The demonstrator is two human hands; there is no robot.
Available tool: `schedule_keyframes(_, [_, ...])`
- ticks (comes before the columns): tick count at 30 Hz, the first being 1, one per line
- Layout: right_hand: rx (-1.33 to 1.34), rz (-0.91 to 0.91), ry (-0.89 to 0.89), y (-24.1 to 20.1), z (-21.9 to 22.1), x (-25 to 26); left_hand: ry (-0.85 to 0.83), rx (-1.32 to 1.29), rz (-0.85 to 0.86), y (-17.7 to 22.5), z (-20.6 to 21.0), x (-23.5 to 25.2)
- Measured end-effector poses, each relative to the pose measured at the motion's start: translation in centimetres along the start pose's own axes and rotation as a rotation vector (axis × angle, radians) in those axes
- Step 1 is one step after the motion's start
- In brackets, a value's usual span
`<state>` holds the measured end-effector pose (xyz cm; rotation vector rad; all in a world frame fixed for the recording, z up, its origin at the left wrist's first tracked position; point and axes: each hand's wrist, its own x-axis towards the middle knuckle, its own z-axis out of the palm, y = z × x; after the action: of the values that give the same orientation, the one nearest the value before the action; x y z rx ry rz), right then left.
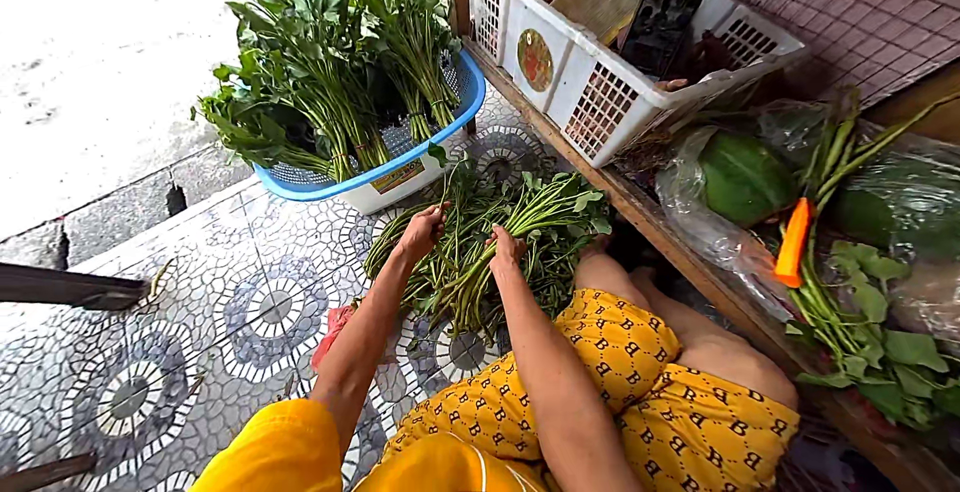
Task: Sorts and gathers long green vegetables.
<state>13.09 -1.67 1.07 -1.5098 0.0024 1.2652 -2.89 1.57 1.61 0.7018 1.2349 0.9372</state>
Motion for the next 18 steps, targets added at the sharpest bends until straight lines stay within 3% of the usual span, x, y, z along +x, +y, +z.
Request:
schedule_keyframes(9, [0.033,0.021,-0.220,0.4,0.1,-0.4,-0.075,0.170,0.044,-0.6,2.1,-0.6])
schedule_keyframes(14, [-0.058,0.004,-0.206,0.4,-0.1,-0.3,-0.156,0.355,0.172,-1.9,3.7,-2.0])
schedule_keyframes(18, [0.001,0.018,-0.168,0.3,-0.3,0.1,-0.223,0.485,0.158,-2.4,3.3,-2.6])
